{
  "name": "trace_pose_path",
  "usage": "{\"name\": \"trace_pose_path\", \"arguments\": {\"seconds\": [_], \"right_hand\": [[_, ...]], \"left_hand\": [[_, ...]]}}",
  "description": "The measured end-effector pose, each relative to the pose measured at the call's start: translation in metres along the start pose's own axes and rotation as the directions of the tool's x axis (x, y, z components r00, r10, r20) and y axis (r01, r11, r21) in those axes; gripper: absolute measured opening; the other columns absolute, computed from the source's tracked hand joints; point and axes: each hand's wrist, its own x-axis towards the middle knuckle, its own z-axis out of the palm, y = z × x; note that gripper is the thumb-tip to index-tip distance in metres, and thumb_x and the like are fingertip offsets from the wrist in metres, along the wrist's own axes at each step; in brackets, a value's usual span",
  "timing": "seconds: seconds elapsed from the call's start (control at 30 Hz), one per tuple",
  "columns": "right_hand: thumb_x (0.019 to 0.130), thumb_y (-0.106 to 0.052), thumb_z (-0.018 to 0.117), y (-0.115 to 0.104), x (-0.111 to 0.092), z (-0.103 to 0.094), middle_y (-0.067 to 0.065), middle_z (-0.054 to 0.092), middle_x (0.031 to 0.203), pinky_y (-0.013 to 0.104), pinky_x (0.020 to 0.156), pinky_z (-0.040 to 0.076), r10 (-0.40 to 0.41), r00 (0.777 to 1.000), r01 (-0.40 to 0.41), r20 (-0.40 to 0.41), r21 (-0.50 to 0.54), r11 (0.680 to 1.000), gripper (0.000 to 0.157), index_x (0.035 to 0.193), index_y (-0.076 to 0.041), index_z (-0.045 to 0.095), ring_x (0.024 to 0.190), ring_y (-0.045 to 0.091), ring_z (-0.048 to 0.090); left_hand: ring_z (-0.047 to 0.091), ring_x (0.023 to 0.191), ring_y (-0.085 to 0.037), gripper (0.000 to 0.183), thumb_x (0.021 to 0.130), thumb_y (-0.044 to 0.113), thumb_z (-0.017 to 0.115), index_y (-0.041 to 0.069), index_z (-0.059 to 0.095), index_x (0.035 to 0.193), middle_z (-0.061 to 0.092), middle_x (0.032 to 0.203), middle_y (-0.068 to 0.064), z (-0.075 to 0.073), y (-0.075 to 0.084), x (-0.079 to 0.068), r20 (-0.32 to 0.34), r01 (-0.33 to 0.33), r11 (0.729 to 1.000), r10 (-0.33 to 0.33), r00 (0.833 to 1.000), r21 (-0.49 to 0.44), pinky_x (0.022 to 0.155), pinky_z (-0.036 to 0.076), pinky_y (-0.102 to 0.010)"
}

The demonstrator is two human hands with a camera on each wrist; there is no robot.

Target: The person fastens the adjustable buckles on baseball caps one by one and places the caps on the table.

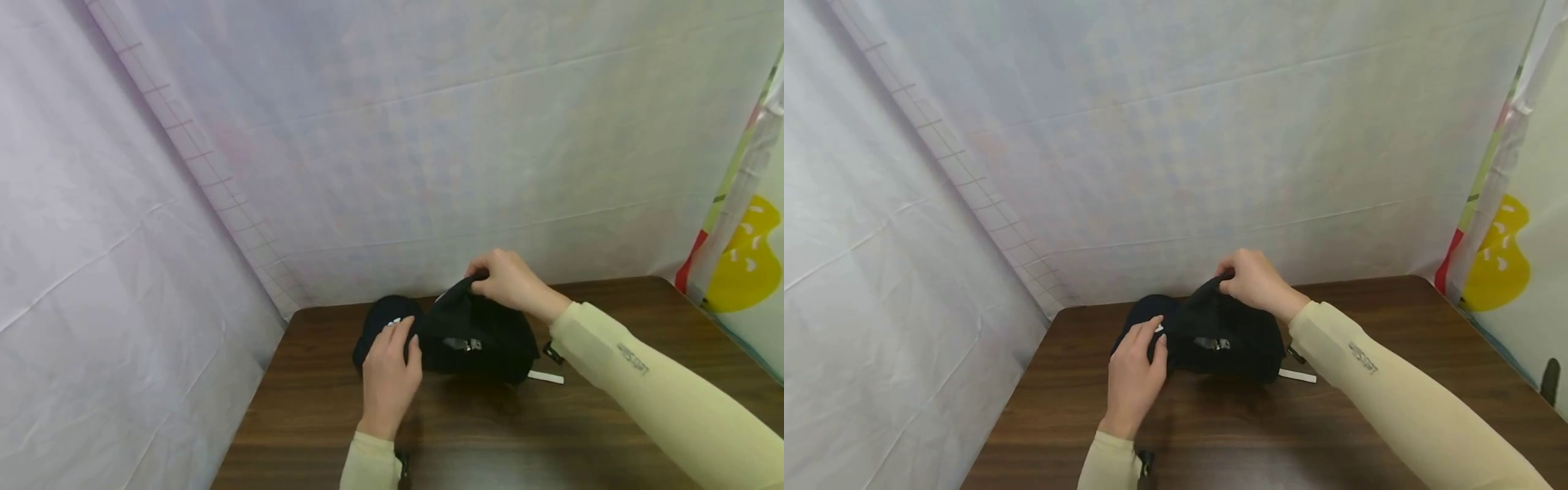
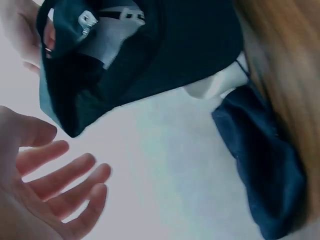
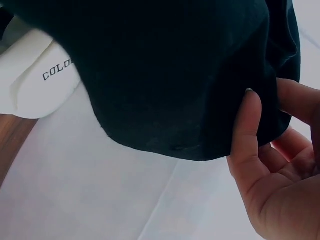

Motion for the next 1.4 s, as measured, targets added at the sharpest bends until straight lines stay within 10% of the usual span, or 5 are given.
{"name": "trace_pose_path", "arguments": {"seconds": [0.17,0.47,0.7,1.4], "right_hand": [[0.089,-0.012,0.072,0.004,0.007,0.002,-0.001,0.07,0.088,0.039,0.069,0.049,-0.007,1.0,0.007,-0.012,-0.006,1.0,0.009,0.091,-0.019,0.077,0.073,0.02,0.06],[0.09,-0.012,0.071,0.007,0.016,0.007,0.001,0.071,0.092,0.039,0.069,0.051,-0.018,1.0,0.017,-0.02,-0.037,0.999,0.008,0.093,-0.016,0.077,0.076,0.019,0.063],[0.092,-0.011,0.071,0.003,0.02,0.009,0.002,0.071,0.091,0.038,0.07,0.052,-0.043,0.999,0.042,-0.019,-0.032,0.999,0.008,0.093,-0.015,0.077,0.076,0.018,0.063],[0.093,-0.012,0.072,0.014,0.017,0.018,-0.002,0.071,0.1,0.039,0.075,0.054,-0.144,0.988,0.145,-0.047,0.011,0.989,0.014,0.103,-0.02,0.076,0.087,0.017,0.065]], "left_hand": [[0.054,0.125,-0.029,0.036,0.096,0.016,0.067,0.011,0.066,0.132,0.059,0.133,-0.011,-0.001,0.012,0.015,-0.044,-0.186,0.983,0.186,0.982,-0.001,0.1,0.048,-0.046],[0.045,0.131,-0.036,0.035,0.093,0.019,0.067,0.015,0.068,0.128,0.053,0.14,-0.014,0.012,0.031,0.029,0.035,-0.446,0.887,0.446,0.895,0.115,0.097,0.045,-0.052],[0.037,0.137,-0.037,0.038,0.09,0.025,0.075,0.021,0.068,0.128,0.047,0.144,-0.014,0.028,0.032,0.03,0.158,-0.5,0.834,0.475,0.866,0.235,0.094,0.041,-0.053],[0.053,0.091,-0.025,0.009,0.095,0.017,0.067,0.016,0.076,0.096,0.069,0.113,0.001,0.027,0.035,0.037,0.134,-0.596,0.769,0.582,0.802,0.229,0.069,0.04,-0.036]]}}
